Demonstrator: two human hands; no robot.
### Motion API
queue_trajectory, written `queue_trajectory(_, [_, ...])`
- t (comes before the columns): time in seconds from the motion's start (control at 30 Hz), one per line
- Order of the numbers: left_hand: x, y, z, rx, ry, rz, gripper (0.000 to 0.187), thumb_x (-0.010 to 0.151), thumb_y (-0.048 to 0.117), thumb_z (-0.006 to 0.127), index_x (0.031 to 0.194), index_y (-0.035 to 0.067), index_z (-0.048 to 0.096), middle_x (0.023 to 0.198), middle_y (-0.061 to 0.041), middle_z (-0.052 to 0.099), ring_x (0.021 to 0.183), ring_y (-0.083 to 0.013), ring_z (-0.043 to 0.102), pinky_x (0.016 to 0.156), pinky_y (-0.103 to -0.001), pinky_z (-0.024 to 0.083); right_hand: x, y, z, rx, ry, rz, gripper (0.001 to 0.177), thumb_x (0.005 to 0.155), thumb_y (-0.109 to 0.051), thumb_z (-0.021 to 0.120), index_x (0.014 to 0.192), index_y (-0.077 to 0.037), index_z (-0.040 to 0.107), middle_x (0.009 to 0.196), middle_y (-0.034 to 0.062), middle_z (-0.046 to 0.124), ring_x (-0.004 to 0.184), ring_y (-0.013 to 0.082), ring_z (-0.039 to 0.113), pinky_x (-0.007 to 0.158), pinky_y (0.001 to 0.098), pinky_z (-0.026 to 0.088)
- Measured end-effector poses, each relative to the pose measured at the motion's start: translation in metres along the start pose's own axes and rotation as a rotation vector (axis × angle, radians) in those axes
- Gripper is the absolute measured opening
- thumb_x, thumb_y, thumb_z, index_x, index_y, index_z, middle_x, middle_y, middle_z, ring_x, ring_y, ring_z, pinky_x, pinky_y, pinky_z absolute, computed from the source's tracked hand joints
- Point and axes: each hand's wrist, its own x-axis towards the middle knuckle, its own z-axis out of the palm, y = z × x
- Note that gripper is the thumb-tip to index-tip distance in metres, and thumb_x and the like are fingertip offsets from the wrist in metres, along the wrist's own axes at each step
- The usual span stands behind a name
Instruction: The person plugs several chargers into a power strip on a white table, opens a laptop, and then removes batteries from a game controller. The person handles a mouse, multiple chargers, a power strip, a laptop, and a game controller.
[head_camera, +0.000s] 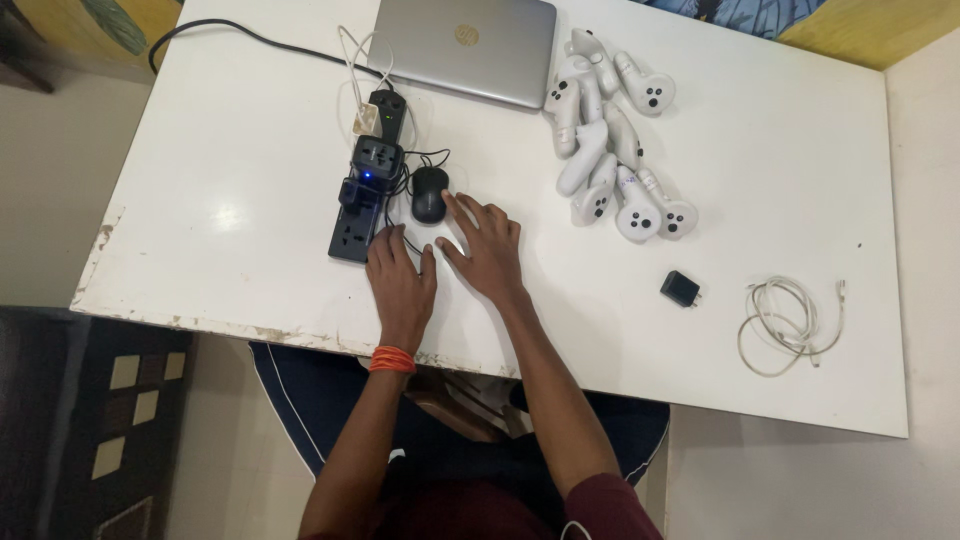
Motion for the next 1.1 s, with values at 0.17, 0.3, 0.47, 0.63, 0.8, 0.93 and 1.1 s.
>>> queue_trajectory(0.17, [0.001,0.0,-0.003,-0.028,0.007,-0.047,0.055,0.103,0.027,0.064,0.142,-0.007,0.047,0.148,-0.026,0.044,0.139,-0.0401,0.04,0.113,-0.054,0.033,0.001,-0.005,-0.003,-0.06,-0.007,-0.008,0.073,0.095,-0.049,0.067,0.159,-0.031,0.037,0.154,0.0029,0.049,0.126,0.0289,0.046,0.103,0.0463,0.033])
queue_trajectory(0.3, [0.0,0.0,-0.005,-0.065,0.012,-0.056,0.056,0.103,0.027,0.064,0.144,-0.007,0.046,0.151,-0.026,0.042,0.142,-0.0405,0.038,0.115,-0.054,0.031,0.0,-0.003,-0.003,0.027,-0.007,0.051,0.076,0.091,-0.047,0.071,0.158,-0.027,0.039,0.15,0.0044,0.052,0.129,0.0317,0.045,0.106,0.0475,0.033])
queue_trajectory(0.47, [-0.004,-0.001,-0.004,-0.029,0.016,0.078,0.054,0.102,0.025,0.064,0.143,-0.007,0.047,0.153,-0.025,0.042,0.145,-0.0418,0.035,0.118,-0.054,0.029,-0.001,0.008,0.004,0.307,0.146,0.162,0.069,0.092,-0.033,0.076,0.152,-0.015,0.047,0.141,0.0077,0.061,0.127,0.0281,0.054,0.108,0.0432,0.039])
queue_trajectory(0.63, [-0.01,0.003,-0.002,0.086,0.007,0.274,0.047,0.1,0.022,0.065,0.137,-0.004,0.053,0.148,-0.022,0.05,0.144,-0.039,0.04,0.119,-0.055,0.029,-0.003,0.017,0.013,0.581,0.264,0.336,0.058,0.093,-0.022,0.075,0.145,-0.009,0.052,0.129,0.0088,0.066,0.112,0.0231,0.061,0.097,0.0384,0.049])
queue_trajectory(0.8, [-0.009,0.008,-0.004,-0.115,-0.083,0.308,0.038,0.102,0.015,0.065,0.134,-0.003,0.056,0.144,-0.02,0.055,0.136,-0.0368,0.052,0.113,-0.046,0.045,-0.005,0.023,0.016,0.655,0.312,0.369,0.051,0.094,-0.021,0.073,0.141,-0.008,0.055,0.125,0.0079,0.068,0.108,0.0211,0.063,0.095,0.0363,0.051])
queue_trajectory(0.93, [-0.007,0.019,-0.002,-0.45,-0.211,0.111,0.039,0.102,0.016,0.063,0.136,-0.001,0.054,0.14,-0.019,0.058,0.129,-0.0348,0.06,0.106,-0.04,0.053,-0.004,0.027,0.017,0.719,0.367,0.379,0.047,0.095,-0.019,0.072,0.138,-0.006,0.058,0.126,0.0097,0.068,0.118,0.0224,0.063,0.1,0.0364,0.049])
queue_trajectory(1.1, [0.014,0.034,0.024,-0.646,-0.257,0.018,0.048,0.103,0.023,0.062,0.142,-0.002,0.049,0.142,-0.021,0.057,0.131,-0.0342,0.06,0.109,-0.043,0.05,0.008,0.048,0.017,0.911,0.388,0.444,0.045,0.096,-0.017,0.068,0.138,-0.006,0.055,0.136,0.0106,0.062,0.131,0.0245,0.058,0.114,0.0391,0.045])
